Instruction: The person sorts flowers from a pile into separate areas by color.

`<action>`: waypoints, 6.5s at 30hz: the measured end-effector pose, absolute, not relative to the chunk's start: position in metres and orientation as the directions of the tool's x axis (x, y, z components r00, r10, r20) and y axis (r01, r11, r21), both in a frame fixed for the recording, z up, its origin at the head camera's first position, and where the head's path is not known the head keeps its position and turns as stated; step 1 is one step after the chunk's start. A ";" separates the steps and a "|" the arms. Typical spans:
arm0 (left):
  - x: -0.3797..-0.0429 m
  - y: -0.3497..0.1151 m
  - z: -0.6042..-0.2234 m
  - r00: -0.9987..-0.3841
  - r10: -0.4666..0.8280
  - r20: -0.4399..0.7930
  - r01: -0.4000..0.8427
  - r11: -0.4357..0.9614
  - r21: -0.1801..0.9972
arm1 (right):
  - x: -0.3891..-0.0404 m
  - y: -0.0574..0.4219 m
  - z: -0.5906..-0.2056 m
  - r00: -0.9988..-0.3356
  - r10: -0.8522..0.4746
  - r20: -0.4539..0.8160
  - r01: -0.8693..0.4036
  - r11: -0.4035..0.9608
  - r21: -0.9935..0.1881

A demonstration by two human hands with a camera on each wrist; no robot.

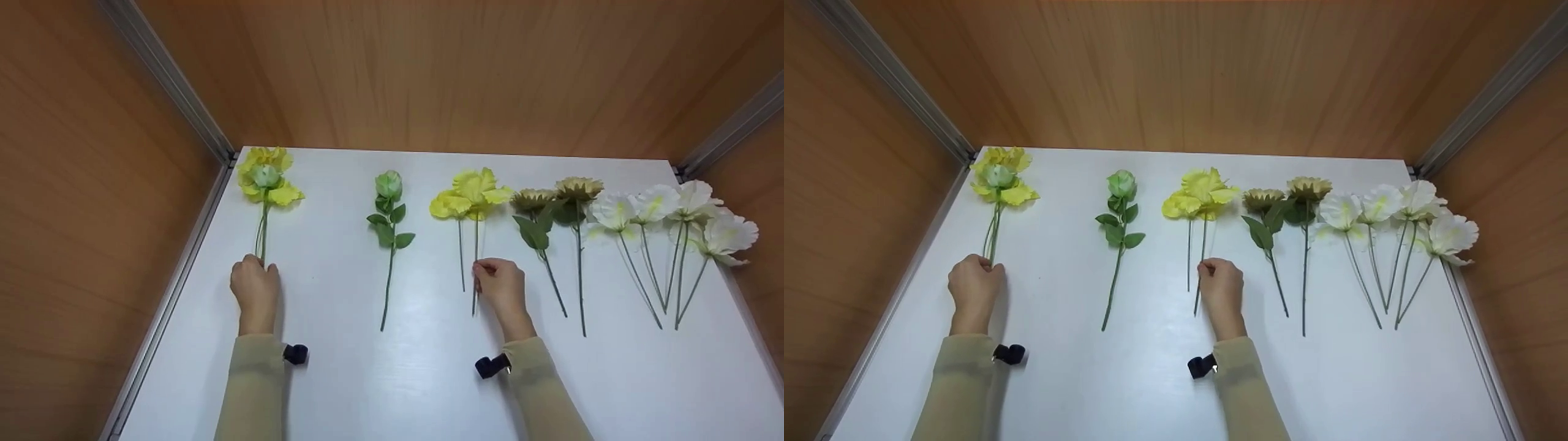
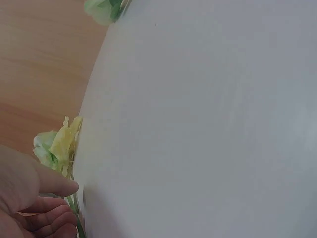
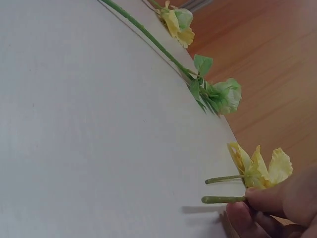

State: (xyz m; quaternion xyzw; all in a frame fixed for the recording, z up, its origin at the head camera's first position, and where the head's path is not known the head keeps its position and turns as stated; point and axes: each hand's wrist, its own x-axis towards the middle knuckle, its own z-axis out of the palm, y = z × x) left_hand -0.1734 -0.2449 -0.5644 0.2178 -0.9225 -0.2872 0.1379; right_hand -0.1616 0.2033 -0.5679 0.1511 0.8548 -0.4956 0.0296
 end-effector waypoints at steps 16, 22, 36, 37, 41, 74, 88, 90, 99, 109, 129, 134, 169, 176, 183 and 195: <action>-0.178 -0.249 -0.564 -0.861 -0.497 0.110 -0.350 0.736 0.579 | -0.162 0.193 -0.567 -0.965 0.192 -0.177 0.254 0.542 -0.801; -0.179 -0.251 -0.563 -0.853 -0.512 0.103 -0.376 0.740 0.557 | -0.161 0.191 -0.567 -0.966 0.193 -0.170 0.250 0.551 -0.796; -0.175 -0.250 -0.557 -0.862 -0.504 0.050 -0.388 0.721 0.575 | -0.161 0.193 -0.564 -0.966 0.201 -0.163 0.250 0.554 -0.794; -0.175 -0.250 -0.555 -0.863 -0.503 0.041 -0.387 0.712 0.586 | -0.161 0.193 -0.564 -0.966 0.202 -0.162 0.249 0.554 -0.794; -0.170 -0.248 -0.547 -0.856 -0.516 -0.025 -0.393 0.620 0.679 | -0.160 0.195 -0.561 -0.965 0.213 -0.155 0.248 0.536 -0.807; -0.105 -0.043 -0.530 -0.994 -0.078 -0.077 -0.090 0.172 0.981 | -0.140 0.105 -0.525 -0.980 -0.108 -0.166 0.170 -0.026 -0.985; -0.096 -0.054 -0.527 -0.997 -0.014 -0.073 -0.073 0.361 0.930 | -0.141 0.097 -0.524 -0.992 -0.061 -0.111 0.114 -0.058 -0.992; -0.097 -0.061 -0.525 -0.996 -0.021 -0.081 -0.083 0.368 0.926 | -0.144 0.093 -0.523 -0.991 -0.070 -0.110 0.116 -0.081 -0.990; -0.103 -0.099 -0.529 -0.972 -0.178 -0.156 -0.207 0.321 0.924 | -0.161 0.065 -0.529 -0.976 -0.171 -0.137 0.136 0.020 -0.991; -0.122 -0.147 -0.537 -0.915 -0.355 -0.192 -0.296 0.268 0.917 | -0.179 0.047 -0.547 -0.964 -0.193 -0.184 0.136 0.236 -0.962; -0.178 -0.249 -0.553 -0.803 -0.593 0.058 -0.385 0.590 0.710 | -0.175 0.045 -0.565 -0.969 -0.125 -0.213 0.155 0.361 -0.920; -0.176 -0.261 -0.555 -0.812 -0.581 0.058 -0.408 0.635 0.656 | -0.176 0.046 -0.564 -0.975 -0.123 -0.185 0.124 0.394 -0.911; -0.162 -0.237 -0.531 -0.786 -0.584 -0.204 -0.296 0.066 0.953 | -0.174 0.057 -0.564 -0.974 -0.098 -0.206 0.156 0.371 -0.915; -0.145 -0.191 -0.523 -0.862 -0.471 -0.188 -0.195 -0.034 0.980 | -0.173 0.064 -0.549 -0.968 -0.078 -0.237 0.224 0.146 -0.963; -0.128 -0.138 -0.521 -0.920 -0.341 -0.195 -0.163 -0.122 0.979 | -0.164 0.075 -0.532 -0.967 -0.098 -0.236 0.242 -0.056 -0.969; -0.109 -0.066 -0.532 -0.981 -0.191 -0.033 -0.025 -0.048 0.999 | -0.145 0.093 -0.523 -0.986 -0.096 -0.134 0.145 -0.124 -0.982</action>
